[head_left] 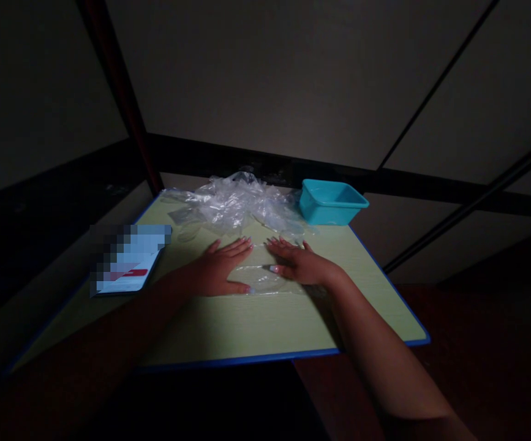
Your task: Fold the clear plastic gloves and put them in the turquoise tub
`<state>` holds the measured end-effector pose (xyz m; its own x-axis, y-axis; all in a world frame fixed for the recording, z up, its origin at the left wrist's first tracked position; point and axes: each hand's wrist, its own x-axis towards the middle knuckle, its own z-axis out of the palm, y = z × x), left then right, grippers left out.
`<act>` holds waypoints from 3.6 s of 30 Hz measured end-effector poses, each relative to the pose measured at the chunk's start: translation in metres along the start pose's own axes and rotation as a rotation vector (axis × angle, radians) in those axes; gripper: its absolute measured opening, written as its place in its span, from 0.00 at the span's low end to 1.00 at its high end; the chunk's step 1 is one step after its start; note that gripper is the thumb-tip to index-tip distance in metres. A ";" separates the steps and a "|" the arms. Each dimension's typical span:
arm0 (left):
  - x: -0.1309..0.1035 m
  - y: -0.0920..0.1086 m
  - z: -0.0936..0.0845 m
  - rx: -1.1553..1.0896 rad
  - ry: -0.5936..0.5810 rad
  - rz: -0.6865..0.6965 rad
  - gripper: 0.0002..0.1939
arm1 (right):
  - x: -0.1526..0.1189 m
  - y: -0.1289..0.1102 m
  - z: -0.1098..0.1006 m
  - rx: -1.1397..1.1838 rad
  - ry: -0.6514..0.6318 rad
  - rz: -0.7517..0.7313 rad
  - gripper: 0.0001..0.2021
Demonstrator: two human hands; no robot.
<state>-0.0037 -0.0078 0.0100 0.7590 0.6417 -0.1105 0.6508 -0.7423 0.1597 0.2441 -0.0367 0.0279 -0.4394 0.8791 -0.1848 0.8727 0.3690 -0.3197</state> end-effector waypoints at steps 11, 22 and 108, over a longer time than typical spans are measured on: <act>0.000 0.000 0.000 -0.008 0.046 0.041 0.45 | 0.005 0.020 -0.014 -0.014 0.637 0.134 0.18; 0.001 0.000 -0.001 0.003 0.046 0.025 0.45 | 0.010 0.033 -0.014 -0.019 0.705 0.291 0.15; 0.003 -0.003 0.006 0.017 0.017 0.054 0.56 | 0.002 -0.009 0.005 -0.014 -0.036 -0.096 0.41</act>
<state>-0.0033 -0.0054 0.0033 0.7926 0.6038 -0.0852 0.6093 -0.7790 0.1479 0.2342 -0.0402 0.0261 -0.5284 0.8281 -0.1869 0.8288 0.4555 -0.3249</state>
